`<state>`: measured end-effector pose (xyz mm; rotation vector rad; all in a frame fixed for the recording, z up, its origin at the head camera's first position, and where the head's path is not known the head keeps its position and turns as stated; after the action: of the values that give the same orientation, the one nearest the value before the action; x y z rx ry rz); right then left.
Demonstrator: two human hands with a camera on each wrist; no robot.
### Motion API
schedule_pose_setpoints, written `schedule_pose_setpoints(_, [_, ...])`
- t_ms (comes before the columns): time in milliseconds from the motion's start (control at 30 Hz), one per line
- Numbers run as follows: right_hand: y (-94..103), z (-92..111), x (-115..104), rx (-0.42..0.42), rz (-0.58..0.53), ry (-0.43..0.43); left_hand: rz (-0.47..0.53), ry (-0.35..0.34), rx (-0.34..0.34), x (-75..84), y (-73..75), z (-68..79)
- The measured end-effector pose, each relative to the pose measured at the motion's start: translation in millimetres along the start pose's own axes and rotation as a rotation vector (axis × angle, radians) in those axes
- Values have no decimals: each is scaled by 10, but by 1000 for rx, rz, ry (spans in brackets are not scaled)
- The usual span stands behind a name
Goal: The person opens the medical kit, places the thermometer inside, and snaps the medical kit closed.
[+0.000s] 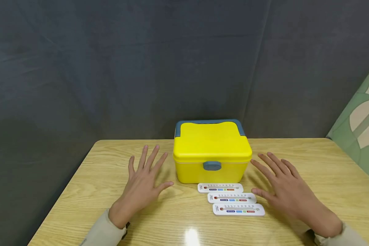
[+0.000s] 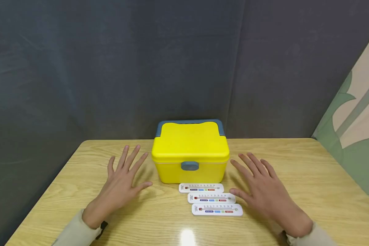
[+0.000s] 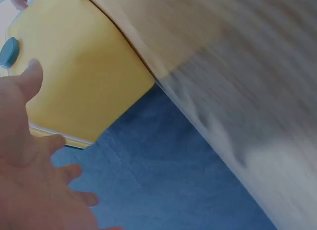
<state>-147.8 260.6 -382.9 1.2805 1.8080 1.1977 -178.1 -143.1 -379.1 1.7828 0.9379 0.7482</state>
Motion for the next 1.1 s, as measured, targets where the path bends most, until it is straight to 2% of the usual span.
schedule_pose_setpoints(100, [80,-58,-42,50,-56,-3,6,-37,43,24,40,-26])
schedule_pose_setpoints(233, [196,-126,-145,161,-158,4,29,-101,116,92,94,-63])
schedule_pose_setpoints(300, [263,-170,-202,235,-193,26,52,-141,169,141,124,-90])
schedule_pose_setpoints(367, [323,-215,-266,266,-209,41,72,-182,222,192,157,-124])
schedule_pose_setpoints(467, [383,-317,-403,324,-234,114,95,-246,286,266,207,-193])
schedule_pose_setpoints(633, [381,-506,-640,354,-248,219,54,-358,335,401,241,-358])
schedule_pose_setpoints(833, [331,-647,-802,323,-269,262,45,-455,411,558,269,-534])
schedule_pose_setpoints(967, [278,-688,-868,366,-255,291,65,-491,455,630,301,-614])
schedule_pose_setpoints(1100, [232,-678,-906,413,-213,329,96,-492,454,668,307,-655])
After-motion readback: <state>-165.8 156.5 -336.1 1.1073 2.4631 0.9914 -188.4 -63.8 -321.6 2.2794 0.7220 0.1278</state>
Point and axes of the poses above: each hand's wrist, its own z-axis away from the middle knuckle, its own y-axis out of the back of the hand, x = y × z, the point moved 3 cm from there along -z, towards the middle knuckle, and after that the axes turned 6 degrees about -y, right-handed, at the moved point
